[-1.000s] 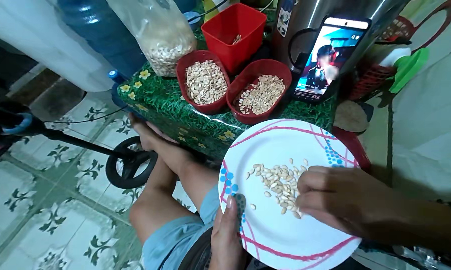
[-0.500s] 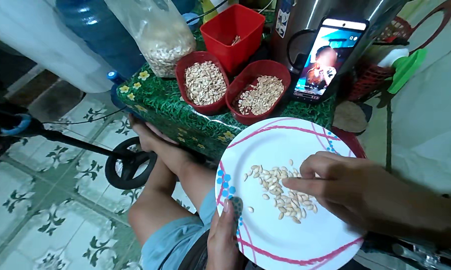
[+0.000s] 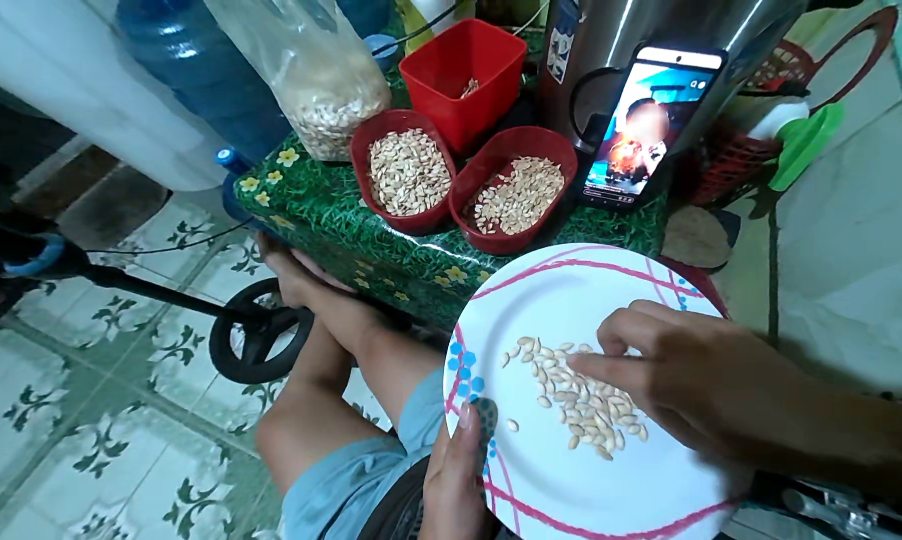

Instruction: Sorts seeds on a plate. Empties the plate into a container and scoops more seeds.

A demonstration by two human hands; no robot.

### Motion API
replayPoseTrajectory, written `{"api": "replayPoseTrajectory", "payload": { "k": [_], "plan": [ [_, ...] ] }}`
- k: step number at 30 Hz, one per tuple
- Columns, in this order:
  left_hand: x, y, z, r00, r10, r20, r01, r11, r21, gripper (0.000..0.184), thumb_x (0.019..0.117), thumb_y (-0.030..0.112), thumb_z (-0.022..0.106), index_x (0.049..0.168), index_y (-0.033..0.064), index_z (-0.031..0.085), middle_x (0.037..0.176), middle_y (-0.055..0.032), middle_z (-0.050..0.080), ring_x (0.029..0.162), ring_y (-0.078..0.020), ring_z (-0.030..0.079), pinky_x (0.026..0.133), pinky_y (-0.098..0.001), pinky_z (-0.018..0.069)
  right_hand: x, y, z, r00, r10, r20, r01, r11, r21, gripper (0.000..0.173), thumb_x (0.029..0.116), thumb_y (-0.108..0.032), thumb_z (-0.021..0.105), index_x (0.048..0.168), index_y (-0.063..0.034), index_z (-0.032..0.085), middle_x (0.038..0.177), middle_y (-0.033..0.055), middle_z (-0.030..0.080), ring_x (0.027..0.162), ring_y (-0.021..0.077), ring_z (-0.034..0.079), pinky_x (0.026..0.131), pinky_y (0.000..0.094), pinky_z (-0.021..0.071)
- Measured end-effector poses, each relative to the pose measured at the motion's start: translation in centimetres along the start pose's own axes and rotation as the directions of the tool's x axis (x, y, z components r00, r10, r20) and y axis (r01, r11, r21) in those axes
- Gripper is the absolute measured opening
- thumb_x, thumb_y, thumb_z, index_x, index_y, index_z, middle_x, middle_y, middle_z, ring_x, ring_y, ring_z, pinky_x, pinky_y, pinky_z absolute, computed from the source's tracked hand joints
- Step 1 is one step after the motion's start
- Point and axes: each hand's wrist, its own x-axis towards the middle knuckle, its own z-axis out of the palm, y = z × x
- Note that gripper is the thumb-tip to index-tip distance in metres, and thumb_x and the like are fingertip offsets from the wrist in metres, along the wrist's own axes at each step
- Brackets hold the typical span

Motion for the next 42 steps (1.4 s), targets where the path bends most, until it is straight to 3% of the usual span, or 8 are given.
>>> {"api": "replayPoseTrajectory", "payload": {
  "k": [9, 15, 23, 29, 35, 39, 42],
  "plan": [
    [-0.2, 0.2, -0.2, 1.0, 0.001, -0.026, -0.001, 1.0, -0.007, 0.031, 0.1114, 0.029, 0.036, 0.126, 0.0106, 0.056, 0.106, 0.0033, 0.075, 0.101, -0.0063, 0.071, 0.092, -0.0279, 0.0595, -0.2, 1.0, 0.0, 0.997, 0.015, -0.07, -0.012, 0.999, 0.049, 0.039, 0.0951, -0.01, 0.046, 0.121, -0.0161, 0.075, 0.09, 0.0058, 0.062, 0.074, 0.02, 0.058, 0.056, 0.0335, 0.0468],
    [-0.3, 0.1, -0.5, 0.999, -0.009, -0.034, 0.008, 0.999, -0.037, 0.031, 0.1106, 0.032, 0.039, 0.127, 0.0108, 0.056, 0.108, 0.0019, 0.075, 0.101, -0.008, 0.072, 0.092, -0.0295, 0.0597, -0.2, 1.4, -0.3, 0.997, 0.027, -0.077, -0.025, 0.999, 0.031, 0.036, 0.0943, -0.012, 0.047, 0.113, -0.016, 0.078, 0.091, 0.0038, 0.064, 0.075, 0.018, 0.059, 0.057, 0.0319, 0.0478],
    [-0.3, 0.2, -0.4, 0.998, -0.008, -0.068, 0.005, 0.999, -0.046, 0.031, 0.1109, 0.03, 0.037, 0.125, 0.0105, 0.057, 0.106, 0.0014, 0.075, 0.1, -0.0077, 0.072, 0.09, -0.0289, 0.0602, -0.3, 1.7, -0.2, 0.994, 0.038, -0.098, -0.027, 0.993, 0.111, 0.036, 0.0945, -0.013, 0.048, 0.113, -0.0208, 0.078, 0.089, 0.0003, 0.062, 0.075, 0.0118, 0.056, 0.058, 0.0268, 0.0453],
    [-0.1, 0.0, 0.0, 1.0, 0.0, 0.005, 0.0, 1.0, -0.007, 0.031, 0.1114, 0.03, 0.037, 0.127, 0.0103, 0.054, 0.108, 0.0038, 0.074, 0.101, -0.0064, 0.071, 0.092, -0.0284, 0.0597, -0.1, 1.5, 0.0, 0.994, 0.024, -0.105, -0.009, 0.99, 0.139, 0.033, 0.0993, -0.015, 0.049, 0.118, -0.0169, 0.076, 0.092, 0.0025, 0.064, 0.079, 0.0132, 0.06, 0.062, 0.0269, 0.0492],
    [0.9, -0.5, 1.8, 0.989, -0.053, 0.135, 0.054, 0.999, -0.005, 0.034, 0.1113, 0.03, 0.037, 0.129, 0.0062, 0.053, 0.107, 0.0006, 0.074, 0.1, -0.0084, 0.072, 0.091, -0.03, 0.0604, 0.2, 1.6, -0.9, 0.993, 0.063, -0.095, -0.06, 0.998, 0.031, 0.028, 0.1011, -0.017, 0.052, 0.111, -0.0144, 0.078, 0.097, 0.0023, 0.067, 0.086, 0.0143, 0.064, 0.067, 0.0285, 0.0542],
    [1.1, -0.6, 2.4, 0.983, -0.081, 0.166, 0.084, 0.996, -0.01, 0.035, 0.1115, 0.03, 0.036, 0.13, 0.0048, 0.051, 0.109, -0.0003, 0.074, 0.101, -0.0094, 0.072, 0.092, -0.0308, 0.0603, 0.4, 1.9, -0.7, 0.994, 0.07, -0.084, -0.068, 0.997, 0.026, 0.027, 0.1021, -0.018, 0.052, 0.108, -0.016, 0.079, 0.095, 0.0003, 0.066, 0.086, 0.0123, 0.064, 0.068, 0.0269, 0.0544],
    [1.1, -0.8, 2.4, 0.979, -0.081, 0.186, 0.086, 0.996, -0.018, 0.036, 0.1114, 0.032, 0.037, 0.131, 0.0043, 0.05, 0.11, -0.001, 0.073, 0.102, -0.0102, 0.072, 0.093, -0.0319, 0.06, 0.4, 1.8, -0.4, 0.996, 0.07, -0.062, -0.067, 0.997, 0.049, 0.029, 0.1042, -0.021, 0.05, 0.112, -0.0182, 0.077, 0.096, -0.0007, 0.066, 0.086, 0.0115, 0.064, 0.068, 0.0273, 0.0543]
  ]
}}
